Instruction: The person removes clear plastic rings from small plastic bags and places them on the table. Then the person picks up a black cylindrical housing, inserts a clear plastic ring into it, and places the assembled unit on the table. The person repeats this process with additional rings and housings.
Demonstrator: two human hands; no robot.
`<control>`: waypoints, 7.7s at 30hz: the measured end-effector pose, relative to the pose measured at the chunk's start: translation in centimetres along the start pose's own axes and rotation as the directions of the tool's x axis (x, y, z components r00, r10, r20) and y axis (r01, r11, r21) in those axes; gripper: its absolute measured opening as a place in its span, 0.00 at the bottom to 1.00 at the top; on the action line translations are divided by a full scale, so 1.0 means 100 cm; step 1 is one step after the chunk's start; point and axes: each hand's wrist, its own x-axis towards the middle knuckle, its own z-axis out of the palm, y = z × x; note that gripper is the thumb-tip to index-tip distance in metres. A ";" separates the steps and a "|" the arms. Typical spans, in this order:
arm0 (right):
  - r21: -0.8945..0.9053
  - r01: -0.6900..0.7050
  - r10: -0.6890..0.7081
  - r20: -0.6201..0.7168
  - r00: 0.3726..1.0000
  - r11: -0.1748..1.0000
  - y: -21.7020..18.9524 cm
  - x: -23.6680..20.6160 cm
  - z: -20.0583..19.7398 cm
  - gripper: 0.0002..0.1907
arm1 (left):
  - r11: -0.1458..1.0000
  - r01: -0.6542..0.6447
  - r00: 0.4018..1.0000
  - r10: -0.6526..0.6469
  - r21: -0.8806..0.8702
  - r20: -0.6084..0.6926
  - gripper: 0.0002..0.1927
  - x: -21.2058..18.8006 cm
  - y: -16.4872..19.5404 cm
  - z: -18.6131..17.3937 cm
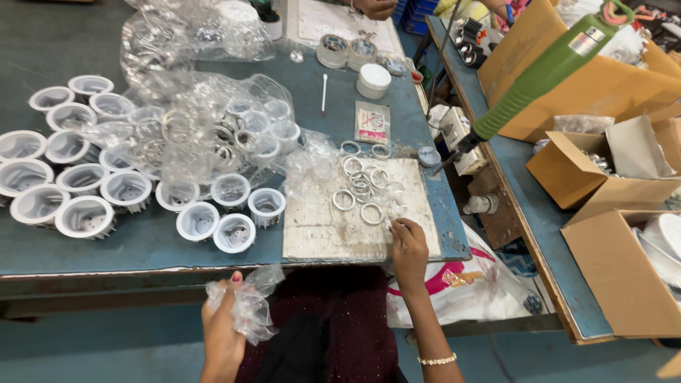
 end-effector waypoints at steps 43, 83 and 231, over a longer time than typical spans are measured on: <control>0.579 -0.808 0.167 0.813 0.559 -0.113 -0.026 -0.047 -0.010 0.15 | 0.900 0.344 0.732 -0.435 0.267 0.524 0.20 -0.008 0.004 0.074; 0.407 -0.805 0.050 0.880 0.472 0.432 -0.068 -0.081 -0.026 0.10 | 0.779 -0.117 0.710 -0.368 0.616 0.600 0.07 -0.036 -0.030 0.072; 0.492 -0.653 0.094 0.754 0.650 0.576 -0.063 0.021 -0.002 0.12 | 0.945 0.088 0.811 -0.252 0.316 0.528 0.19 0.002 0.032 0.062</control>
